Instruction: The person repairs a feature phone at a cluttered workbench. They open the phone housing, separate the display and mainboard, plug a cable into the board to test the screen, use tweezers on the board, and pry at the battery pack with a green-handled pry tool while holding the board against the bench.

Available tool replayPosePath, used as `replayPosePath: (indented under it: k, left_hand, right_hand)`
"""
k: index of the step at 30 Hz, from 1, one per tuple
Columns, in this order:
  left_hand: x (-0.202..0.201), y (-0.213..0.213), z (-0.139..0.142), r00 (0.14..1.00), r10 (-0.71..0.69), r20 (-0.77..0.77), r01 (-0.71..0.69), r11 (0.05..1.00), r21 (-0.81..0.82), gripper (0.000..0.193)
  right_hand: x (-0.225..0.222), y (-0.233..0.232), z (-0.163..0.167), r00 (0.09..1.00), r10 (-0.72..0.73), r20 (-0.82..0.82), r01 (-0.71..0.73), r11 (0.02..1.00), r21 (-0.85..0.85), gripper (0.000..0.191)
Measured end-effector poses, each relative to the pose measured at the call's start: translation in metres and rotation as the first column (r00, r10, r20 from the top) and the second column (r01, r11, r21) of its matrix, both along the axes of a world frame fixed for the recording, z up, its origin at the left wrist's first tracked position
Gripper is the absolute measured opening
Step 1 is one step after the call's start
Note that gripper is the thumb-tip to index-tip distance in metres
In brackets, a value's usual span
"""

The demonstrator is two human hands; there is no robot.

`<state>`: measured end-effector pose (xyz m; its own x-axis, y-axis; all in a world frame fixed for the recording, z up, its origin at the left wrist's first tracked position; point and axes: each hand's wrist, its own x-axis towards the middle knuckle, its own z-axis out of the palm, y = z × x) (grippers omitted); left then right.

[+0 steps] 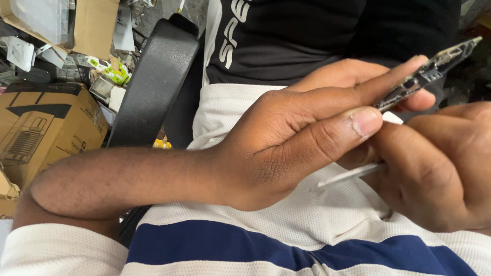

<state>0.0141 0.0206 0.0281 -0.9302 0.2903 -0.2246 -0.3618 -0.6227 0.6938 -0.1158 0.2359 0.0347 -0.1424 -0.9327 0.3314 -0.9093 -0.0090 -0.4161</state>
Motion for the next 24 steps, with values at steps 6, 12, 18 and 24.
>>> replayPosePath:
  k: [6, 12, 18, 24]
  left_hand:
    - [0.005, 0.002, 0.004, 1.0, 0.008, 0.025, -0.009, 0.999, 0.039, 0.033]
    - [0.005, 0.0, 0.003, 1.0, 0.001, -0.014, 0.0, 1.0, 0.026, 0.033]
    - [0.004, 0.001, 0.002, 0.999, -0.008, -0.032, 0.008, 1.0, 0.021, 0.033]
    - [0.003, 0.001, 0.001, 0.999, -0.02, -0.048, 0.021, 1.0, 0.009, 0.034]
  right_hand:
    - [0.004, -0.002, -0.012, 0.988, -0.011, -0.155, -0.021, 0.979, -0.204, 0.028]
    - [0.005, -0.002, -0.006, 0.997, -0.018, -0.08, 0.004, 0.984, -0.175, 0.032]
    - [0.005, -0.006, -0.004, 0.993, -0.035, -0.111, 0.019, 0.989, -0.148, 0.033]
    - [0.008, -0.005, -0.008, 0.986, -0.066, -0.152, 0.039, 0.983, -0.177, 0.03]
